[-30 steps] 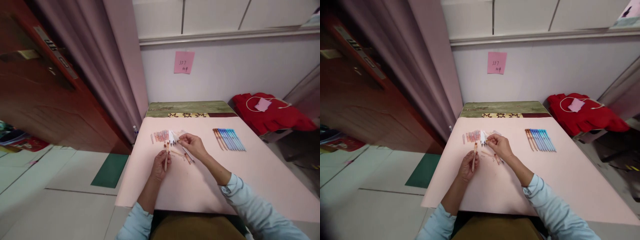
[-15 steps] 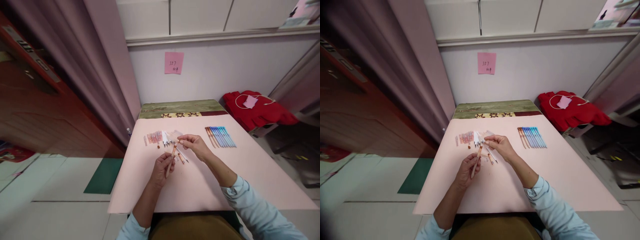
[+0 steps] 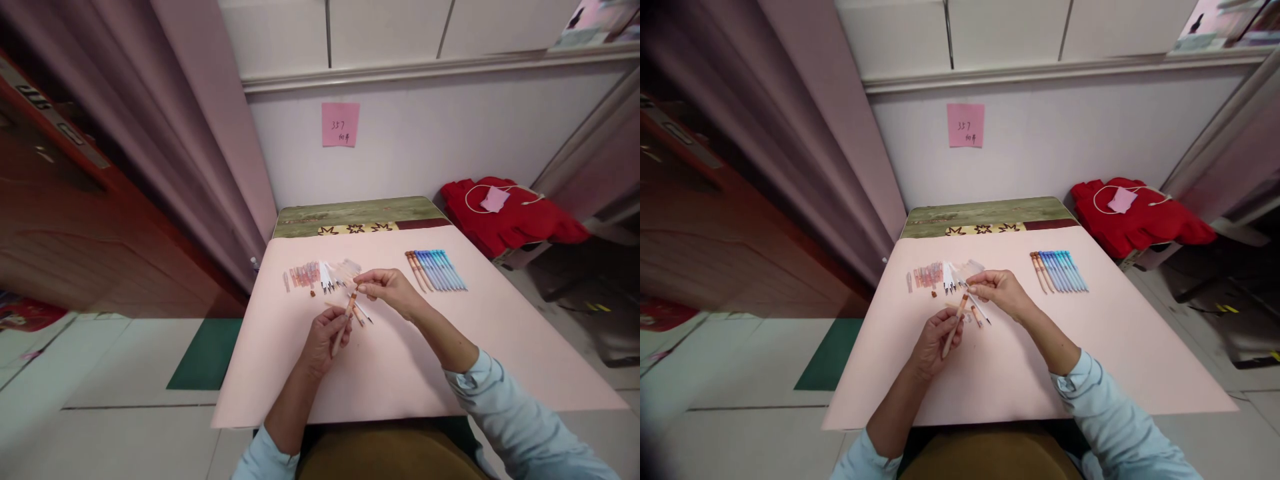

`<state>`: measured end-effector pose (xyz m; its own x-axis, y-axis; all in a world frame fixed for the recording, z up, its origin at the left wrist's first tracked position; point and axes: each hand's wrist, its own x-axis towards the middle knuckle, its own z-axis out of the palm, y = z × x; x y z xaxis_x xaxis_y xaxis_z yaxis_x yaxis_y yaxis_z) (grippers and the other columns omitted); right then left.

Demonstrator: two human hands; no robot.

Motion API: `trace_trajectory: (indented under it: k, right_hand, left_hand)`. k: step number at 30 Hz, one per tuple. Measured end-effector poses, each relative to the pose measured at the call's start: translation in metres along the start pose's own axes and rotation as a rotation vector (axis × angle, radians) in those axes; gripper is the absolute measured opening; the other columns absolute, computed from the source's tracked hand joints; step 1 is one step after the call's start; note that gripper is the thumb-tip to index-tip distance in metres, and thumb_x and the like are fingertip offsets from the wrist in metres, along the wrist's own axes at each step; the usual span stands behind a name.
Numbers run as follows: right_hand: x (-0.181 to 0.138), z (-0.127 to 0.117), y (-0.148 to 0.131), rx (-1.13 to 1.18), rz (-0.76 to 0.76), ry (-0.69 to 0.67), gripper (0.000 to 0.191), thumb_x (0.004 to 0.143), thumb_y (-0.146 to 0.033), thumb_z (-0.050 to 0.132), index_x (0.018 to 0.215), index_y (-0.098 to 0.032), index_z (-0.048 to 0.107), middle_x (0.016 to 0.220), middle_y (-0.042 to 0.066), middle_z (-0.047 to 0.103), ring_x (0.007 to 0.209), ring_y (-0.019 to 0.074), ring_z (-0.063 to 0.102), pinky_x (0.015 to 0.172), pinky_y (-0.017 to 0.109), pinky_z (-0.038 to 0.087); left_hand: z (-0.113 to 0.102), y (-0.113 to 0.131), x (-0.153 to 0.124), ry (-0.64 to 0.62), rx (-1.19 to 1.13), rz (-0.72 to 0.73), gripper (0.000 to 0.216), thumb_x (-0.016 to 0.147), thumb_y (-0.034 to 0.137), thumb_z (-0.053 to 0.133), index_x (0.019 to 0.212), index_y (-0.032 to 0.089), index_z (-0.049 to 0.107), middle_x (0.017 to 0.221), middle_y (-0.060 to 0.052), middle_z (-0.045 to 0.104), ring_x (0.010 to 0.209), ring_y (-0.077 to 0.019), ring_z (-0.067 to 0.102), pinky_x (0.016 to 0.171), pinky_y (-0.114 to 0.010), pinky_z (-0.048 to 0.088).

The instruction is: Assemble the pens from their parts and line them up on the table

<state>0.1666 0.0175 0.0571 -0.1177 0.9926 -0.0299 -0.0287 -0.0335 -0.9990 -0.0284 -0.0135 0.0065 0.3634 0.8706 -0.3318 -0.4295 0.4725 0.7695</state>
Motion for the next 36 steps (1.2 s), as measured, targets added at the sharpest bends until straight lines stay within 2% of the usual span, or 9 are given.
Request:
trace_trajectory:
  k: [7, 18, 23, 27, 29, 32, 34, 36]
  right_hand:
    - [0.0, -0.019, -0.014, -0.145, 0.1, -0.238, 0.035, 0.063, -0.04, 0.083, 0.084, -0.014, 0.074, 0.063, 0.0, 0.064, 0.055, 0.0089, 0.049, 0.05, 0.022, 0.037]
    - [-0.007, -0.021, -0.009, -0.114, 0.121, -0.241, 0.037, 0.063, -0.042, 0.083, 0.083, -0.013, 0.072, 0.062, 0.001, 0.064, 0.053, 0.0092, 0.052, 0.05, 0.022, 0.042]
    - [-0.009, -0.019, -0.006, -0.024, 0.067, -0.157, 0.044, 0.064, -0.042, 0.083, 0.097, -0.014, 0.071, 0.07, 0.001, 0.065, 0.059, 0.0098, 0.054, 0.054, 0.023, 0.043]
    - [-0.014, -0.021, 0.0, 0.01, 0.026, -0.06, 0.056, 0.067, -0.041, 0.081, 0.115, -0.016, 0.065, 0.071, -0.001, 0.062, 0.06, 0.0104, 0.054, 0.058, 0.024, 0.045]
    - [-0.02, -0.021, 0.007, 0.013, 0.019, 0.051, 0.051, 0.07, -0.044, 0.078, 0.11, -0.015, 0.066, 0.072, 0.0, 0.063, 0.06, 0.011, 0.054, 0.058, 0.025, 0.045]
    - [-0.034, -0.014, 0.023, -0.061, 0.027, 0.196, 0.036, 0.075, -0.05, 0.072, 0.087, -0.016, 0.067, 0.067, 0.001, 0.062, 0.056, 0.0116, 0.052, 0.055, 0.025, 0.044]
    - [-0.044, -0.005, 0.035, -0.169, 0.033, 0.159, 0.032, 0.076, -0.049, 0.071, 0.079, -0.017, 0.066, 0.061, 0.0, 0.059, 0.055, 0.0123, 0.052, 0.054, 0.025, 0.042]
    - [-0.054, 0.006, 0.044, -0.277, 0.039, 0.143, 0.029, 0.076, -0.047, 0.071, 0.08, -0.019, 0.068, 0.062, 0.0, 0.061, 0.055, 0.0133, 0.052, 0.053, 0.025, 0.041]
  left_hand:
    - [0.001, 0.003, -0.002, -0.066, 0.105, -0.048, 0.028, 0.065, 0.029, 0.082, 0.081, 0.013, 0.065, 0.06, -0.002, 0.063, 0.045, -0.0076, 0.05, 0.043, -0.019, 0.033]
    - [0.011, -0.005, -0.003, -0.108, 0.104, -0.006, 0.023, 0.07, 0.03, 0.079, 0.078, 0.013, 0.066, 0.061, -0.003, 0.063, 0.044, -0.0081, 0.05, 0.044, -0.021, 0.034]
    - [0.016, -0.004, 0.0, -0.111, 0.093, 0.009, 0.026, 0.069, 0.032, 0.08, 0.081, 0.012, 0.068, 0.067, -0.006, 0.065, 0.05, -0.0097, 0.053, 0.05, -0.023, 0.04]
    - [0.016, -0.006, 0.003, -0.121, 0.117, 0.005, 0.027, 0.072, 0.031, 0.079, 0.089, 0.012, 0.069, 0.078, -0.01, 0.07, 0.066, -0.0137, 0.061, 0.065, -0.026, 0.047]
    - [0.015, -0.009, 0.006, -0.104, 0.118, 0.036, 0.027, 0.074, 0.031, 0.078, 0.092, 0.012, 0.069, 0.081, -0.01, 0.072, 0.073, -0.0151, 0.063, 0.07, -0.026, 0.047]
    - [0.015, -0.015, 0.013, -0.04, 0.075, 0.109, 0.029, 0.074, 0.033, 0.078, 0.092, 0.012, 0.069, 0.084, -0.011, 0.072, 0.074, -0.0158, 0.064, 0.07, -0.027, 0.047]
    - [0.017, -0.017, 0.018, 0.006, 0.035, 0.151, 0.03, 0.072, 0.034, 0.079, 0.091, 0.013, 0.068, 0.085, -0.01, 0.072, 0.072, -0.0154, 0.063, 0.068, -0.028, 0.048]
    - [0.02, -0.019, 0.022, 0.034, 0.01, 0.174, 0.029, 0.07, 0.033, 0.08, 0.089, 0.014, 0.067, 0.087, -0.008, 0.072, 0.072, -0.0152, 0.064, 0.067, -0.028, 0.049]
